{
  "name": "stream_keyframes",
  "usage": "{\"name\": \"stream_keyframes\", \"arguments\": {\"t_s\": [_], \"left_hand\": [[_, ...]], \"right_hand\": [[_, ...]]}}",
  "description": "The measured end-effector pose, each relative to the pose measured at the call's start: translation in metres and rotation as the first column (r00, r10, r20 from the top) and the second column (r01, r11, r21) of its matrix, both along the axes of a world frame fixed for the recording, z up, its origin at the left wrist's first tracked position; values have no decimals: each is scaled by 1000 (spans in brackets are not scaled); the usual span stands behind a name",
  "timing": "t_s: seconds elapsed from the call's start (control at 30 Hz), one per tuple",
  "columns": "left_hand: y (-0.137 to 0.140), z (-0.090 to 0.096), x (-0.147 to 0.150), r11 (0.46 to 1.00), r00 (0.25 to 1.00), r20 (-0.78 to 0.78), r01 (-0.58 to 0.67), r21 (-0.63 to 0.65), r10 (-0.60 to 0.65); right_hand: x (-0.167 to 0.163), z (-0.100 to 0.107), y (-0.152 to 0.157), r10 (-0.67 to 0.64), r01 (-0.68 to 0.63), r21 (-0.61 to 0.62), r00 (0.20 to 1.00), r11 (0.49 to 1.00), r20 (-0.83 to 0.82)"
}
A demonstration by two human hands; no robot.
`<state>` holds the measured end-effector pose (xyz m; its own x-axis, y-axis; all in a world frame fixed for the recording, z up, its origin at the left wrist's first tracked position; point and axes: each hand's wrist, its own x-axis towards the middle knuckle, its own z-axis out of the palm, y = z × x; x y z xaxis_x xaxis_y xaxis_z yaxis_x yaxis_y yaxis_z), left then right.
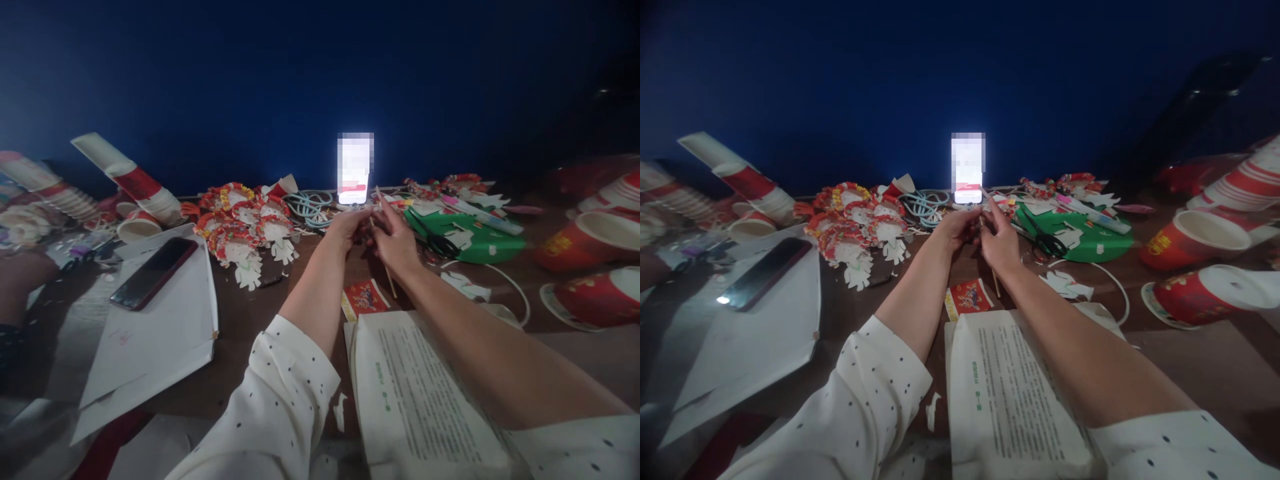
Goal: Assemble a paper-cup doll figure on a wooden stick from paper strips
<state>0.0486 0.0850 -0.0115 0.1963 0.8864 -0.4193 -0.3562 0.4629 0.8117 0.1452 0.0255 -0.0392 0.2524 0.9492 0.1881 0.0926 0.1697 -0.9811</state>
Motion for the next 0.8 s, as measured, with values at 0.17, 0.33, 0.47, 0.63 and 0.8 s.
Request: {"name": "stream_keyframes", "arguments": {"t_s": [0.17,0.33,0.47,0.63,0.8], "left_hand": [[-3,5,-1,998,997,-61,46,49,-43],[-5,5,0,994,992,-107,80,71,-72],[-5,4,2,995,987,-149,74,62,-64],[-6,6,4,993,970,-227,103,59,-87],[-3,1,5,1000,986,-164,14,6,-12]], "right_hand": [[2,5,-3,-15,14,-27,1000,1000,-22],[3,1,0,-30,27,-41,998,999,-57],[5,-7,4,-41,39,-36,998,999,-56],[6,-9,3,-36,36,-3,999,999,19],[5,-9,1,-65,67,-6,990,998,122]]}}
